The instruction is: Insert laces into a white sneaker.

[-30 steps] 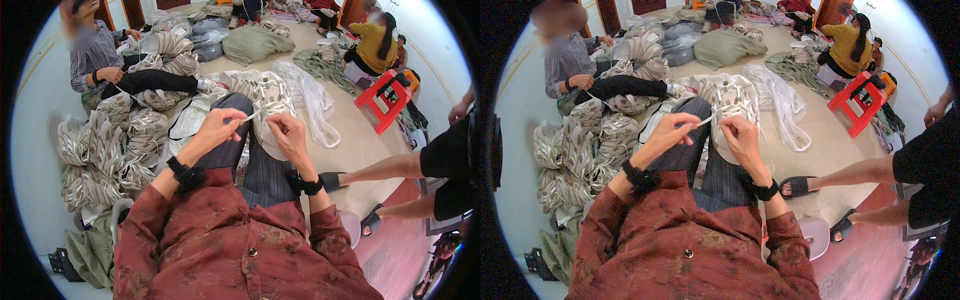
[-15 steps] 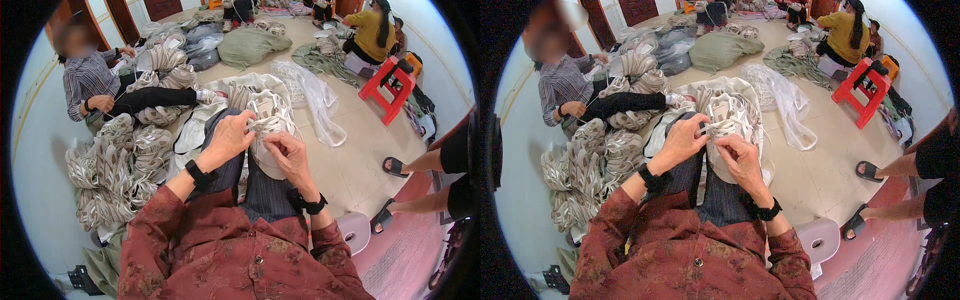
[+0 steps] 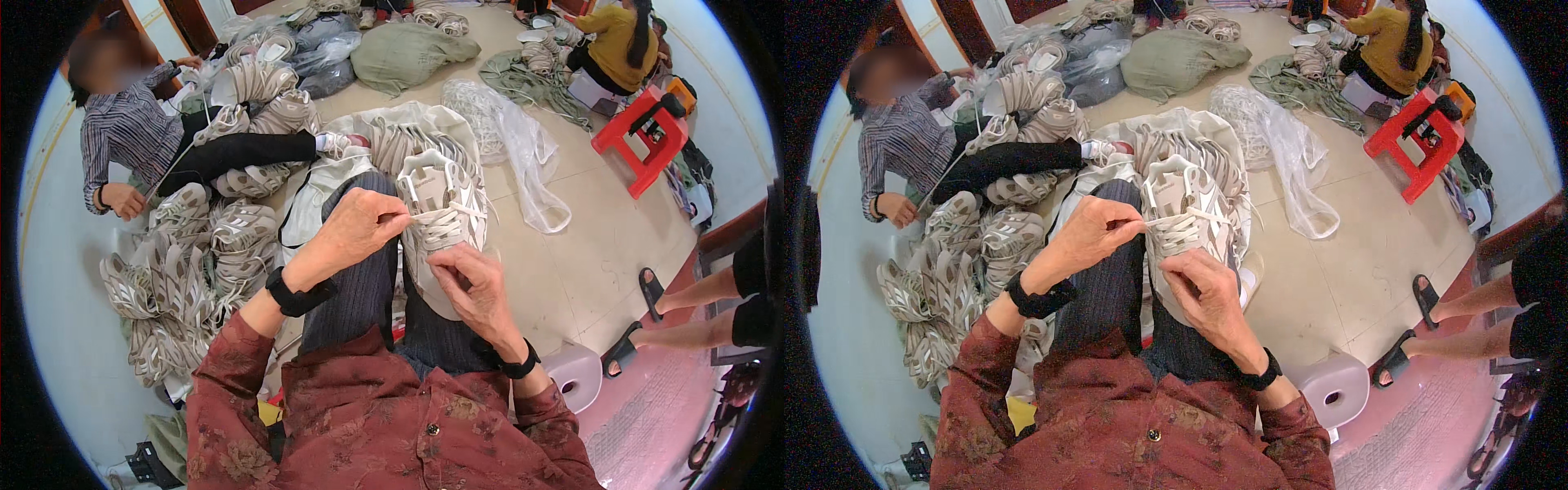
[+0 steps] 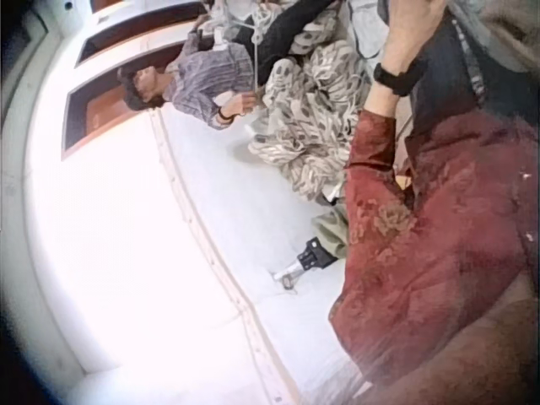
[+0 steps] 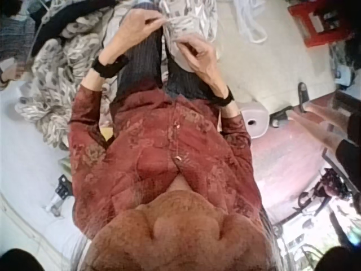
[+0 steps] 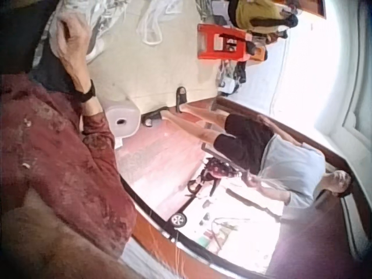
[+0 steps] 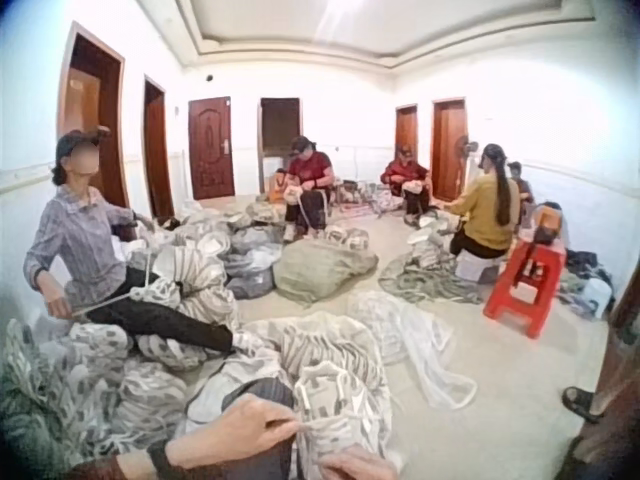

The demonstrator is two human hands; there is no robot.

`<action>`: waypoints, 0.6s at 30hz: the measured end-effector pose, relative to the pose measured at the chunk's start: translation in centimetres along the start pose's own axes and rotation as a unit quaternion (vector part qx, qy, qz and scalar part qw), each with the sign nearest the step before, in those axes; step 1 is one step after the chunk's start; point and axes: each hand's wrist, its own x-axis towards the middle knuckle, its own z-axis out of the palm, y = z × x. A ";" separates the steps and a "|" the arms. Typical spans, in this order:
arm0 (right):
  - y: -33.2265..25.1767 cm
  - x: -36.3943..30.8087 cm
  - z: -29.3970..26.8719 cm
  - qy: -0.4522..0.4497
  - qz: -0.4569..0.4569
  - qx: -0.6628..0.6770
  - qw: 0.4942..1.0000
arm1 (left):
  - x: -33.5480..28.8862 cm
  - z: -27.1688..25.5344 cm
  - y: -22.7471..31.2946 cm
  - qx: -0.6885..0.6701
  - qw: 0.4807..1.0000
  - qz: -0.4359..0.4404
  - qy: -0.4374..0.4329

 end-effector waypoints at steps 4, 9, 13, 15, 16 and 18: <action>0.4 0.5 0.0 -0.011 0.033 0.006 0.999 | 0.6 -2.0 -1.0 -0.098 0.986 -0.116 -0.075; 0.6 1.2 -0.4 -0.041 0.080 0.029 0.996 | 0.9 -4.8 -3.3 -0.175 0.951 -0.182 -0.176; 1.5 1.5 -0.8 -0.043 0.141 0.118 0.982 | 0.8 -6.9 -4.0 -0.206 0.939 -0.204 -0.183; 1.5 2.0 -0.9 -0.053 0.168 0.145 0.974 | 0.4 -7.6 -4.9 -0.224 0.933 -0.210 -0.186; 1.5 2.2 -1.1 -0.061 0.189 0.170 0.965 | 0.4 -8.2 -4.9 -0.221 0.933 -0.218 -0.184; 1.7 2.5 -1.4 -0.069 0.205 0.189 0.958 | 0.4 -9.5 -4.2 -0.214 0.932 -0.230 -0.183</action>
